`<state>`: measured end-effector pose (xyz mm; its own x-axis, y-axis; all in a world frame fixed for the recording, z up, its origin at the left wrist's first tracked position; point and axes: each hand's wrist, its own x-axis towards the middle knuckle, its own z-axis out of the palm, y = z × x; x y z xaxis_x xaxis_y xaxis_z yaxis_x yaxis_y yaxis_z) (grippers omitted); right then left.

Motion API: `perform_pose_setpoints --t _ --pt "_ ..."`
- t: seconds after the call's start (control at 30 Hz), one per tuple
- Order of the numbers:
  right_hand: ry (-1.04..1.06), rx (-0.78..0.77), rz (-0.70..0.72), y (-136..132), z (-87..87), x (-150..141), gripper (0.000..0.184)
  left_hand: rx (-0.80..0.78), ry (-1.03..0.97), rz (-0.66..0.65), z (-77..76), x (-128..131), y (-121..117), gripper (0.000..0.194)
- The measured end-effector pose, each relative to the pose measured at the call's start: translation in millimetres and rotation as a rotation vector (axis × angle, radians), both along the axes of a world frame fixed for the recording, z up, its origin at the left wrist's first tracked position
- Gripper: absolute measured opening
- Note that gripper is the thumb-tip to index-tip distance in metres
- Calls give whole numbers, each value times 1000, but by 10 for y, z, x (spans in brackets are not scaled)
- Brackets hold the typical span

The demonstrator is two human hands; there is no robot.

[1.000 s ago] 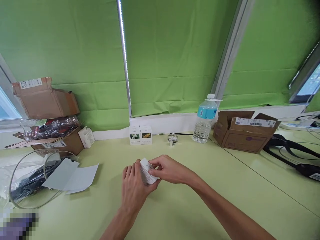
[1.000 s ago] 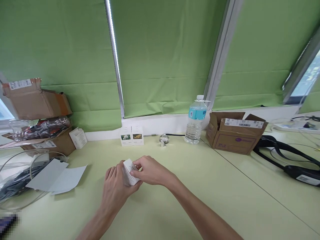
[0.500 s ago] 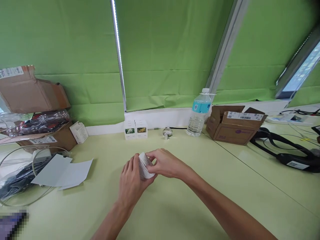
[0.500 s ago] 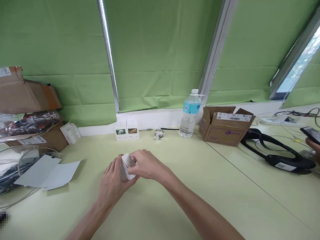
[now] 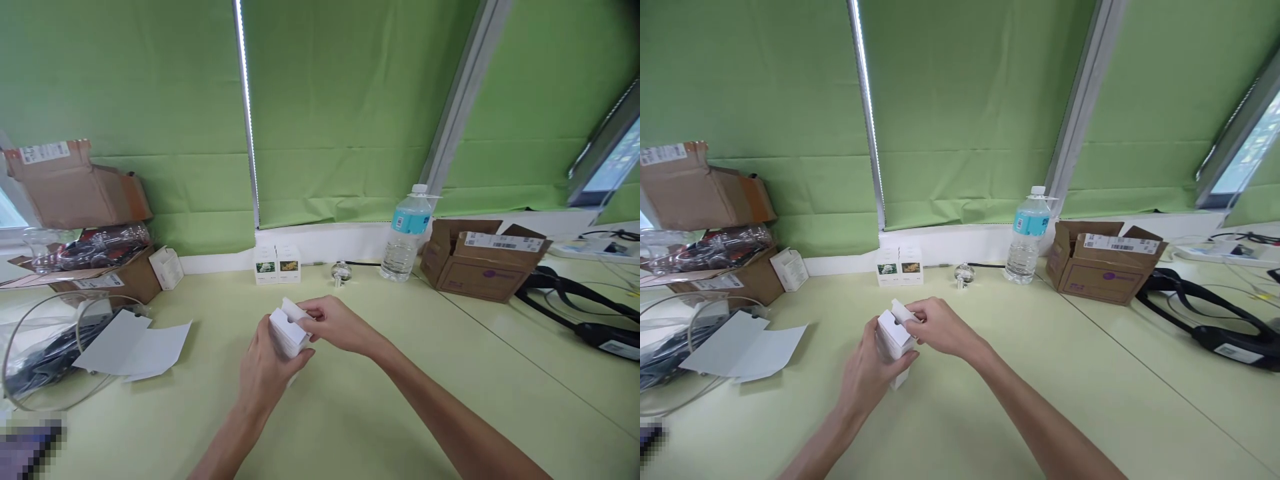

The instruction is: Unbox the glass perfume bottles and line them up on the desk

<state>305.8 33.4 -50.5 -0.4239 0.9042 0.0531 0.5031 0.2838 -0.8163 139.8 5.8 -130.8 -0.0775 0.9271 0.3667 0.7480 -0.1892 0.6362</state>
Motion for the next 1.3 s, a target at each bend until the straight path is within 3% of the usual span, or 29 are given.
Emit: perform_pose_setpoints --t 0.13,0.33,0.43,0.57,0.67,0.83,1.0,1.17,1.3 --pt "55 1 22 113 -75 92 20 -74 -124 -65 -6 -89 71 71" --pt "110 -2 -8 242 -201 141 27 -91 -455 -476 99 -238 145 55" --pt "137 46 -84 271 -231 130 25 -76 -466 -566 148 -290 146 48" --pt "148 148 -206 234 -184 138 20 -78 -409 -550 164 -316 156 37" --pt "42 260 -152 160 -75 150 18 -38 -368 -488 148 -313 175 38" --pt "-94 317 -111 65 52 145 28 9 -312 -384 125 -314 189 48" --pt "-226 303 -16 -16 105 164 31 6 -311 -385 124 -336 195 50" --pt "-378 352 -3 -228 219 162 32 9 -308 -382 97 -352 214 51" --pt "-473 329 11 -408 205 101 33 -6 -303 -375 123 -342 201 51"
